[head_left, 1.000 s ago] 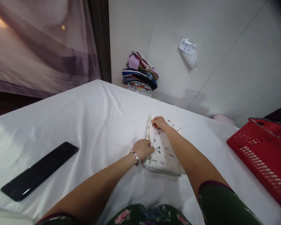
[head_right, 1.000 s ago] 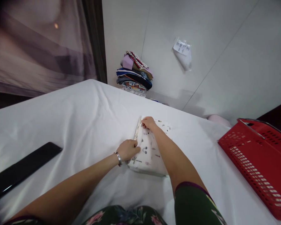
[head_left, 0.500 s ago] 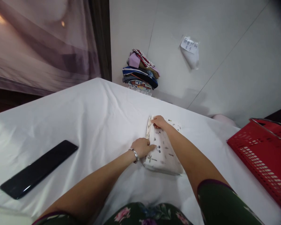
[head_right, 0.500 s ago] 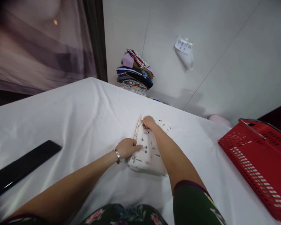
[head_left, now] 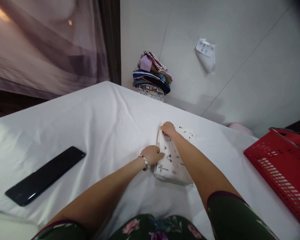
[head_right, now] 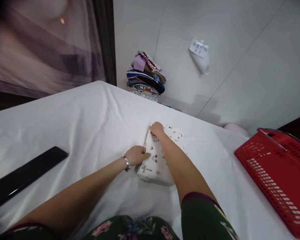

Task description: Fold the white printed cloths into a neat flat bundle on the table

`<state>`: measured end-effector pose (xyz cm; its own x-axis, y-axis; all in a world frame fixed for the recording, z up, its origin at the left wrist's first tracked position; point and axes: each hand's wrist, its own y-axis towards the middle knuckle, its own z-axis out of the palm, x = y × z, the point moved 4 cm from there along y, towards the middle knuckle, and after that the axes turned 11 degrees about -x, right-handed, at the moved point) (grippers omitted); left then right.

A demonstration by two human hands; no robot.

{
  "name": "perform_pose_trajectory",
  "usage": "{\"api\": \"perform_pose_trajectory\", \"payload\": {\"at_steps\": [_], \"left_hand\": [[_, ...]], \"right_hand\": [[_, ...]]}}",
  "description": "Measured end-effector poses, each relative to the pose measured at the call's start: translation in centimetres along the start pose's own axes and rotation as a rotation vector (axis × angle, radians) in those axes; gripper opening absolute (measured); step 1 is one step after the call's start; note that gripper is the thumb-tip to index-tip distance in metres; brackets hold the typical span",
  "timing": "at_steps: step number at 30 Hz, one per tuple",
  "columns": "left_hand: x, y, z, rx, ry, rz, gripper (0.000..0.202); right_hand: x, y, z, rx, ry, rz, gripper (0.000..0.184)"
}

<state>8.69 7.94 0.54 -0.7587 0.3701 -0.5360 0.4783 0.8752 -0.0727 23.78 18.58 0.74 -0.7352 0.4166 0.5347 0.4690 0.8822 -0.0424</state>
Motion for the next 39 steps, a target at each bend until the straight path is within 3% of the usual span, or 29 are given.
{"api": "perform_pose_trajectory", "payload": {"at_steps": [7, 11, 15, 18, 27, 31, 36, 39], "left_hand": [[0.1, -0.2, -0.3, -0.068, 0.06, -0.034, 0.053], [0.2, 0.0, 0.0, -0.041, 0.069, -0.03, 0.05], [0.2, 0.2, 0.2, -0.008, 0.068, -0.02, 0.042], [0.2, 0.3, 0.1, 0.01, 0.051, -0.009, 0.04], [0.4, 0.4, 0.1, 0.044, 0.048, -0.007, 0.039], [0.3, 0.5, 0.0, 0.041, 0.059, -0.002, 0.037], [0.2, 0.4, -0.1, 0.042, 0.038, -0.003, 0.035], [0.2, 0.4, 0.0, 0.044, 0.048, -0.005, 0.034]], "right_hand": [[-1.3, 0.6, 0.3, -0.015, 0.09, 0.028, 0.01], [-1.1, 0.4, 0.3, -0.001, 0.151, -0.003, 0.014], [-0.9, -0.4, -0.3, 0.015, 0.252, -0.102, 0.019], [-1.4, -1.0, -0.7, -0.043, 0.296, -0.2, 0.016], [-1.7, -3.1, -0.6, -0.127, 0.264, -0.465, 0.026], [-1.3, -4.3, -0.7, -0.098, 0.209, -0.578, 0.027], [-1.5, -6.0, -0.6, -0.067, 0.158, -0.618, 0.038], [-1.4, -7.4, 0.2, -0.007, 0.012, -0.695, 0.041]]}}
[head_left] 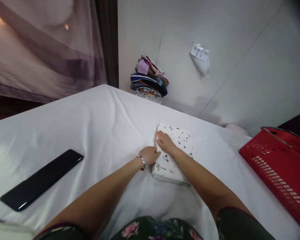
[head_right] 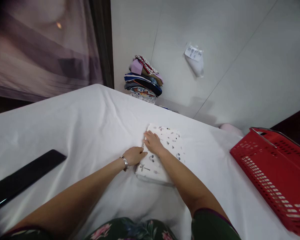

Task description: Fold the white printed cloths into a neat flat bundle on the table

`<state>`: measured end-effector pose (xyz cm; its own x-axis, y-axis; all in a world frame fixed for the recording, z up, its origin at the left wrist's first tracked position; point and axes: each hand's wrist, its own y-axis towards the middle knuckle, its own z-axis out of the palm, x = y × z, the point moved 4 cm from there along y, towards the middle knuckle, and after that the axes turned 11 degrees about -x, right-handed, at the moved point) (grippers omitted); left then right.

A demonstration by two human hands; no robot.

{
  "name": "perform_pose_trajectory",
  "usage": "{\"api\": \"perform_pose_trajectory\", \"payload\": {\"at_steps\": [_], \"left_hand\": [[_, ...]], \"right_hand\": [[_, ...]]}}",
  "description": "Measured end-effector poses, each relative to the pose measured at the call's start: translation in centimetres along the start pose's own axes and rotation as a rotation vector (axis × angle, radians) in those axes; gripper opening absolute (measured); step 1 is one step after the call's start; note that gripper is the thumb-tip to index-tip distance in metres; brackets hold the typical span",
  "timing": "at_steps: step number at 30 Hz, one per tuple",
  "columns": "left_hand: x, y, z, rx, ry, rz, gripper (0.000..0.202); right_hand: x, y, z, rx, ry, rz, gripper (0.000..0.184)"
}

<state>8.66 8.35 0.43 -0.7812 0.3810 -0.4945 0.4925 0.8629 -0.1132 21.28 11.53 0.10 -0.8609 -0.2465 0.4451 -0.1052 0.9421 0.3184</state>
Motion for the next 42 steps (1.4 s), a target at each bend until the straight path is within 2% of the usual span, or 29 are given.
{"api": "perform_pose_trajectory", "payload": {"at_steps": [3, 7, 11, 15, 19, 24, 29, 34, 37, 39, 41, 42], "left_hand": [[0.0, 0.0, 0.0, -0.008, 0.012, -0.002, 0.034], [0.1, 0.1, 0.1, -0.019, 0.015, 0.016, 0.034], [0.5, 0.3, 0.3, -0.016, 0.011, 0.033, 0.037], [0.6, 0.6, 0.6, -0.012, 0.021, 0.057, 0.032], [0.7, 0.6, 0.7, -0.02, 0.046, 0.069, 0.031], [0.9, 0.5, 0.7, -0.054, 0.039, 0.072, 0.033], [0.8, 0.4, 0.6, -0.058, 0.038, 0.076, 0.034], [0.7, 0.4, 0.6, -0.069, 0.034, 0.1, 0.035], [0.7, 0.3, 0.2, -0.048, 0.055, 0.082, 0.036], [0.5, 0.1, -0.4, -0.025, 0.076, 0.046, 0.036], [-0.1, 0.1, -1.3, -0.07, 0.102, -0.004, 0.035], [-0.6, 0.2, -1.8, -0.135, 0.118, -0.012, 0.035]], "right_hand": [[0.7, -0.4, 0.3, 0.096, -0.08, -0.004, 0.043], [1.7, -1.1, -0.9, 0.125, 0.026, 0.045, 0.049], [3.0, -4.4, -2.3, 0.098, 0.033, 0.047, 0.051], [4.0, -8.2, -2.2, 0.109, -0.057, 0.045, 0.055], [4.6, -9.4, -1.7, 0.106, -0.162, 0.014, 0.06], [5.9, -10.6, -2.0, 0.09, -0.156, 0.005, 0.062], [8.2, -14.5, -1.6, 0.081, -0.189, -0.032, 0.066], [9.9, -17.9, -2.1, 0.13, -0.122, -0.16, 0.065], [9.5, -18.5, -4.2, 0.147, -0.053, -0.203, 0.056], [8.4, -18.2, -5.9, 0.091, -0.054, -0.186, 0.051], [6.7, -17.5, -7.2, 0.002, -0.108, -0.122, 0.049], [5.7, -17.1, -7.5, -0.035, -0.146, -0.081, 0.049]]}}
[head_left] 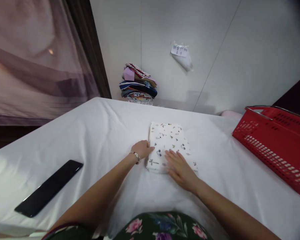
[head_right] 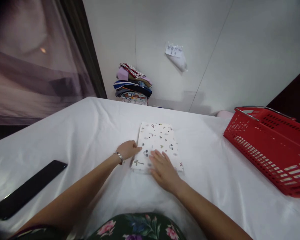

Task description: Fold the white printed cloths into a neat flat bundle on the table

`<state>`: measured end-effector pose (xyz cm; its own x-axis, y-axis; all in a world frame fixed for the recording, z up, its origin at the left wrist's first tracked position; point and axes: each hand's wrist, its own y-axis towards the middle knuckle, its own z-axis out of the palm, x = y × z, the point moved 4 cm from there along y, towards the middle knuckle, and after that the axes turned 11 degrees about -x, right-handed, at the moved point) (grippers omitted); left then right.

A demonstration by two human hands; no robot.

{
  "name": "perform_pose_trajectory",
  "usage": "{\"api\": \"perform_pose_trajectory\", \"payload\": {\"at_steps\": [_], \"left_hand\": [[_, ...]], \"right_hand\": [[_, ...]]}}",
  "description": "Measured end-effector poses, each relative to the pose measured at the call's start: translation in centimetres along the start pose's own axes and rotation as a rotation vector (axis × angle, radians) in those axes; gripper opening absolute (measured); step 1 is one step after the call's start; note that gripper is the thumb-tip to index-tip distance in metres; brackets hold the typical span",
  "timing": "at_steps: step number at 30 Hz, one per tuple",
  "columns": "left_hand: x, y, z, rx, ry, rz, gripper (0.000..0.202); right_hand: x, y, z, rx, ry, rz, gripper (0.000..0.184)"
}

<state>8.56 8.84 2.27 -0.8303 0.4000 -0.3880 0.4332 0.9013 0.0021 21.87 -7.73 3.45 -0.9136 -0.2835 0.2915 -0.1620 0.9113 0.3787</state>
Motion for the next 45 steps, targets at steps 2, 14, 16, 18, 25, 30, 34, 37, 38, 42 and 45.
{"api": "perform_pose_trajectory", "payload": {"at_steps": [2, 14, 16, 18, 25, 30, 34, 37, 38, 42, 45], "left_hand": [[-1.6, 0.3, -0.8, -0.173, 0.024, 0.059, 0.04], [-2.3, 2.1, 5.1, -0.144, 0.072, 0.221, 0.067], [-2.3, 2.1, 4.8, -0.133, 0.074, 0.219, 0.066], [-2.7, 2.4, 4.3, -0.099, 0.092, 0.193, 0.066], [-6.4, 7.7, 2.0, -0.166, 0.18, 0.197, 0.072], [-4.2, 10.9, 3.8, -0.13, 0.169, 0.048, 0.071], [-2.4, 11.3, 4.9, -0.151, 0.123, 0.036, 0.075], [-2.2, 11.3, 4.9, -0.167, 0.106, 0.027, 0.077], [-2.3, 11.3, 4.9, -0.169, 0.104, 0.025, 0.078], [-2.6, 11.3, 4.9, -0.159, 0.11, 0.031, 0.079], [-2.7, 11.3, 4.9, -0.147, 0.115, 0.032, 0.079]], "right_hand": [[-1.6, 0.4, 0.5, -0.024, -0.075, 0.07, 0.051], [-1.9, -0.9, 3.6, 0.001, -0.181, 0.019, 0.053], [-1.8, -1.0, 3.5, -0.005, -0.166, 0.025, 0.053], [-1.7, -1.0, 3.5, -0.006, -0.151, 0.028, 0.053], [-1.7, -0.9, 3.5, 0.009, -0.13, 0.031, 0.054], [-1.9, -1.0, 3.5, 0.024, -0.102, 0.023, 0.054], [-1.8, -1.0, 3.1, 0.035, -0.044, 0.045, 0.053], [-2.0, -1.2, 2.3, 0.059, 0.086, 0.069, 0.048], [-2.4, -1.1, 1.8, 0.048, 0.15, 0.091, 0.044], [-6.9, 1.0, -0.9, -0.19, 0.336, 0.288, 0.032], [-12.7, 4.4, -2.3, -0.32, 0.292, 0.556, 0.03]]}}
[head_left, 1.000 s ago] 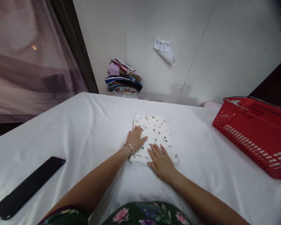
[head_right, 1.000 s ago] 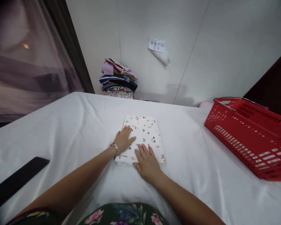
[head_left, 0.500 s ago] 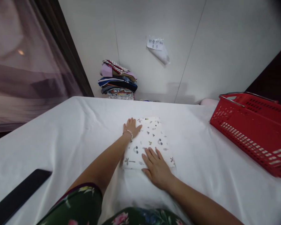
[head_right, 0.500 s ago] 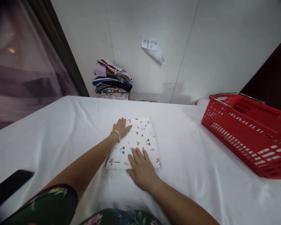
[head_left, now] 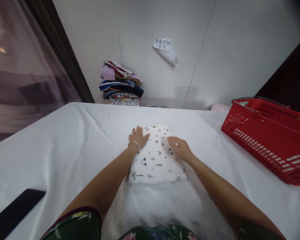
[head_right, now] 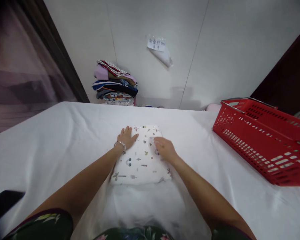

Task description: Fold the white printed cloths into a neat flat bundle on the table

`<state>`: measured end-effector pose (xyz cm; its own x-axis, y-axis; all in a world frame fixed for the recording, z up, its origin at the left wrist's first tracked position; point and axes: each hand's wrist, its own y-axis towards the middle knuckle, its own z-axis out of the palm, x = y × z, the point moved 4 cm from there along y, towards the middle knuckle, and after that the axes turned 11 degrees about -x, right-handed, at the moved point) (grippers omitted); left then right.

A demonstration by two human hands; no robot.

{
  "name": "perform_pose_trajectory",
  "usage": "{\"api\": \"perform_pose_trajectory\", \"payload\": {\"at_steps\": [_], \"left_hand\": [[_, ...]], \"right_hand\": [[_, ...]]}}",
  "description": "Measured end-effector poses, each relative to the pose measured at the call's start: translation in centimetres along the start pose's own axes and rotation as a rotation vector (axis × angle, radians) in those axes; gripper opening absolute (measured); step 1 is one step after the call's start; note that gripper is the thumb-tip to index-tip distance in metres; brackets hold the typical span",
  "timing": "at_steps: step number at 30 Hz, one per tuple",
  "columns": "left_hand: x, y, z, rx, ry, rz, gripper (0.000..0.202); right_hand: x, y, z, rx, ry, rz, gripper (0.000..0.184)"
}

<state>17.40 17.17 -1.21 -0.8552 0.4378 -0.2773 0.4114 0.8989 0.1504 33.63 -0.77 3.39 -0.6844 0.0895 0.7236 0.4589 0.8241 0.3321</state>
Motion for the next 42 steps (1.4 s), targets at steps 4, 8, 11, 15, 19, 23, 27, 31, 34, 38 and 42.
{"api": "perform_pose_trajectory", "payload": {"at_steps": [4, 8, 11, 15, 19, 23, 27, 31, 34, 38, 42], "left_hand": [[0.0, -0.1, 0.0, -0.003, -0.008, -0.006, 0.078], [0.1, -0.1, 0.1, -0.036, -0.023, 0.002, 0.076], [0.3, -0.1, 0.2, -0.041, -0.038, -0.006, 0.076], [0.3, -0.2, 0.5, -0.035, -0.066, -0.003, 0.075], [0.3, -0.2, 0.6, -0.025, -0.083, -0.005, 0.075], [0.2, -0.1, 0.6, -0.03, -0.12, -0.005, 0.073], [0.1, -0.1, 0.5, -0.016, -0.117, -0.022, 0.073], [-0.1, -0.3, 0.3, 0.014, -0.116, -0.032, 0.072], [-0.2, -0.2, 0.2, 0.027, -0.147, -0.029, 0.075], [0.0, 0.7, -0.6, 0.084, -0.213, -0.009, 0.071], [1.2, 0.1, -2.6, 0.111, -0.274, 0.007, 0.063]], "right_hand": [[-3.0, 7.7, 1.3, -0.032, -0.118, 0.248, 0.031], [-4.7, 11.7, 4.3, 0.034, -0.146, 0.376, 0.036], [-5.6, 12.9, 5.6, 0.021, -0.151, 0.407, 0.035], [-6.5, 13.1, 6.0, -0.046, -0.194, 0.39, 0.033], [-6.8, 12.7, 5.9, -0.064, -0.254, 0.361, 0.035], [-6.6, 12.6, 5.6, -0.019, -0.258, 0.334, 0.045], [-6.0, 11.1, 4.9, 0.004, -0.253, 0.336, 0.062], [-5.3, 6.3, 3.4, 0.041, -0.241, 0.339, 0.071], [-4.9, 1.4, 1.8, 0.055, -0.234, 0.328, 0.072], [-4.5, -4.5, -0.5, 0.042, -0.239, 0.324, 0.071], [-4.0, -8.0, -1.9, 0.032, -0.261, 0.329, 0.071]]}}
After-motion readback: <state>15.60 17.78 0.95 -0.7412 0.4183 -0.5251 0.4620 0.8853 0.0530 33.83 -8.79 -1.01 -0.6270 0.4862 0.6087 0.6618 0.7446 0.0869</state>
